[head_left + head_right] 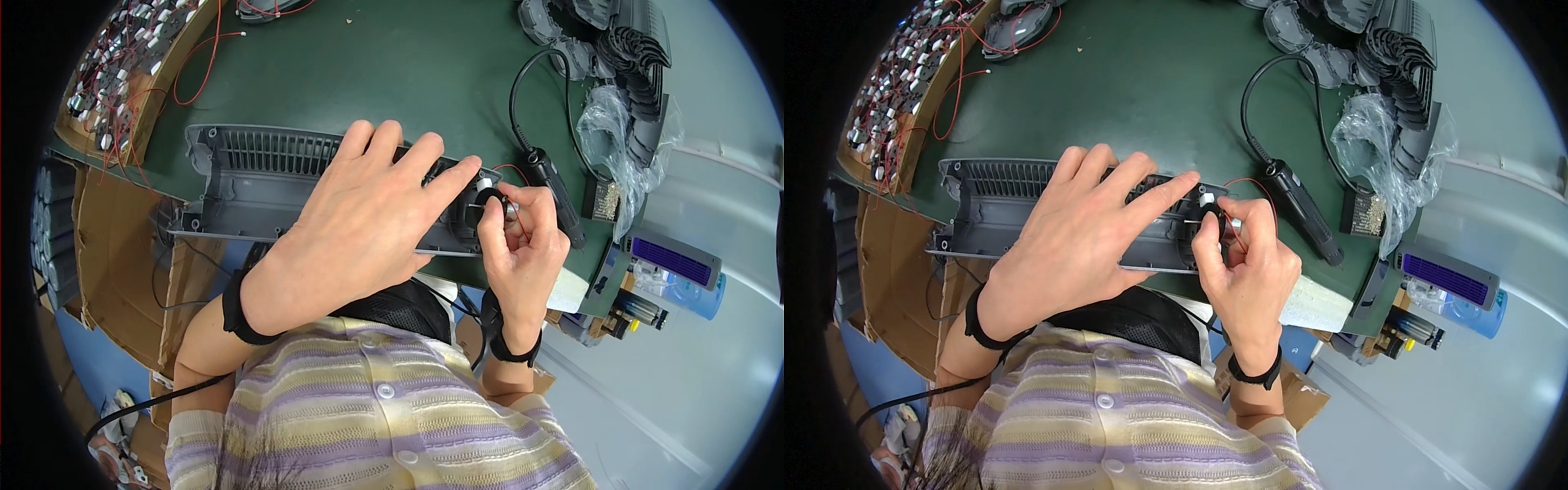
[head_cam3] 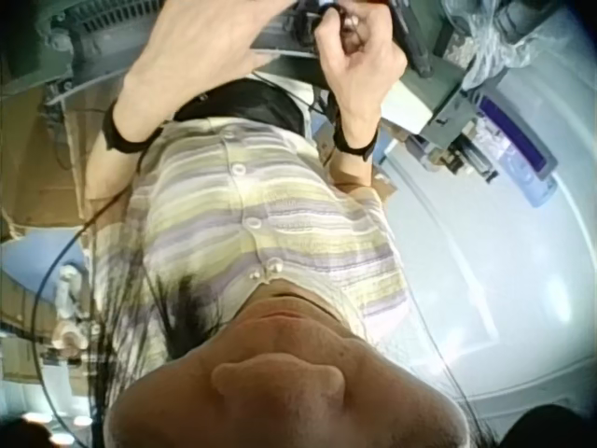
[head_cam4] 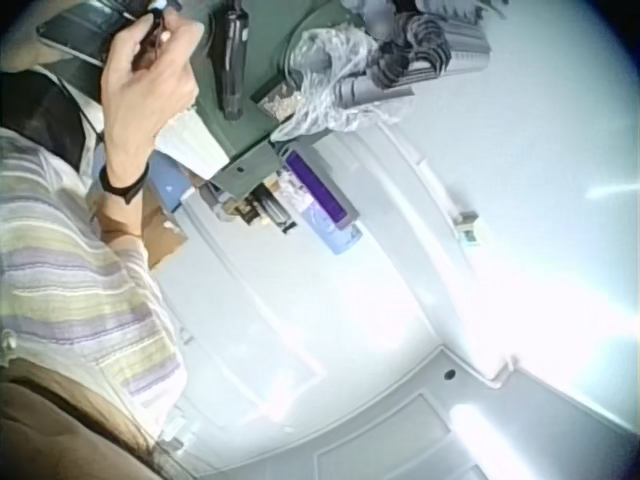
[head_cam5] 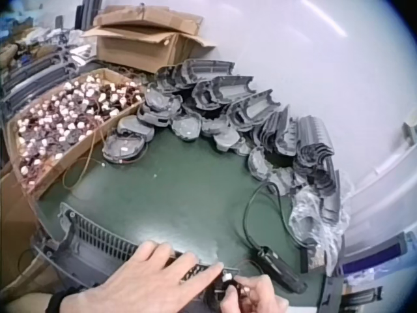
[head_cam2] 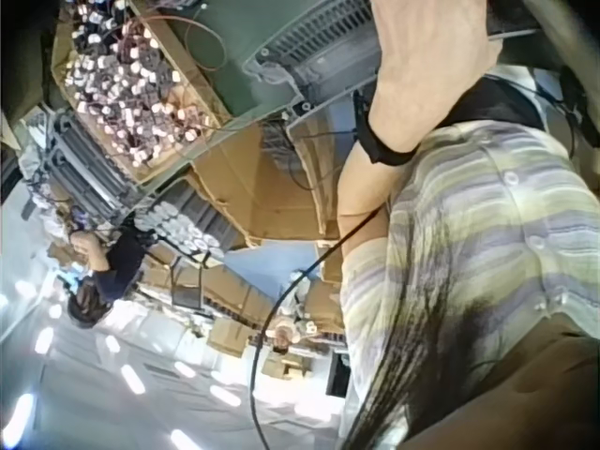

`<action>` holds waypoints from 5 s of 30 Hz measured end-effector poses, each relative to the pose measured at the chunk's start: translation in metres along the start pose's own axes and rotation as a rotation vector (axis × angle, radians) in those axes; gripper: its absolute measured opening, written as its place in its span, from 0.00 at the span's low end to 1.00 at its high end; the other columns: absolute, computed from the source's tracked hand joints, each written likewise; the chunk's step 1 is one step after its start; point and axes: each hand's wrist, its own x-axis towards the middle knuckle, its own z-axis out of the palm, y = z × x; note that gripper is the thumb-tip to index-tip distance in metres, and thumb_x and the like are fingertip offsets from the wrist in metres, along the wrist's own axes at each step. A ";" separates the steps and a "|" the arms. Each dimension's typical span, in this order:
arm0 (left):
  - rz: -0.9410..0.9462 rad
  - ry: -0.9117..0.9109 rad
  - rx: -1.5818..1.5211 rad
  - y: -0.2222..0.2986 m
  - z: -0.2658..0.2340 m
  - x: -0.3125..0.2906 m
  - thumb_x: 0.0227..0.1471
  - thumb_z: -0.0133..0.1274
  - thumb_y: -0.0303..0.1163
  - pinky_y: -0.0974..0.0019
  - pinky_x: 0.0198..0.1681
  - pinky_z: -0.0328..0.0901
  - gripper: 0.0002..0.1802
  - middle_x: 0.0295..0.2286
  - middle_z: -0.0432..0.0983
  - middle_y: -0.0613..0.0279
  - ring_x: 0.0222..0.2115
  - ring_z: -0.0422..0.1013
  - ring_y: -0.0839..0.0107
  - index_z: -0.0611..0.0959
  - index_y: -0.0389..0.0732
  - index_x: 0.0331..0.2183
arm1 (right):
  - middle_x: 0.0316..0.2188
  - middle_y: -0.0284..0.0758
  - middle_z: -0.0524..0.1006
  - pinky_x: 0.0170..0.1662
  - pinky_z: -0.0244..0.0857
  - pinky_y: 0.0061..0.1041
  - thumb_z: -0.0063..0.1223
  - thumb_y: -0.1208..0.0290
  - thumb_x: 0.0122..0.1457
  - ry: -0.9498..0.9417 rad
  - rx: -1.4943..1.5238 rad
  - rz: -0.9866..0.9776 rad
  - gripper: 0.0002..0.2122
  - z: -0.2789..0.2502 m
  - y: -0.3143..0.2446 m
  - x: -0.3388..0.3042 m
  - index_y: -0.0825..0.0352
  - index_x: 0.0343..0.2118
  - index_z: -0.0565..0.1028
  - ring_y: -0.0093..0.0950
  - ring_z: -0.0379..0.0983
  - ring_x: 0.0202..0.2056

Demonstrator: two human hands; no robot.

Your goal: Assembling various components into a gray plastic housing using an electric screwdriver.

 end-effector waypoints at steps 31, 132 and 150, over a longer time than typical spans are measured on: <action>-0.029 -0.036 0.212 0.003 0.010 0.007 0.31 0.76 0.37 0.56 0.50 0.61 0.51 0.46 0.71 0.59 0.44 0.66 0.56 0.76 0.44 0.60 | 0.15 0.27 0.72 0.22 0.53 0.16 0.59 0.75 0.63 -0.292 0.323 0.130 0.06 -0.003 0.021 0.030 0.68 0.35 0.73 0.10 0.62 0.19; -0.008 0.109 0.298 0.005 0.028 0.000 0.31 0.70 0.25 0.58 0.49 0.62 0.48 0.45 0.72 0.60 0.44 0.67 0.57 0.77 0.45 0.60 | 0.24 0.22 0.72 0.24 0.49 0.12 0.61 0.78 0.60 -0.292 0.507 0.031 0.09 0.002 0.034 0.025 0.68 0.40 0.72 0.07 0.59 0.22; 0.051 0.070 0.178 -0.005 0.020 0.002 0.30 0.72 0.26 0.60 0.51 0.63 0.46 0.44 0.74 0.60 0.45 0.69 0.59 0.80 0.45 0.57 | 0.22 0.25 0.75 0.23 0.48 0.19 0.79 0.68 0.44 -0.524 0.075 -0.176 0.26 -0.046 0.023 0.037 0.64 0.49 0.82 0.14 0.52 0.19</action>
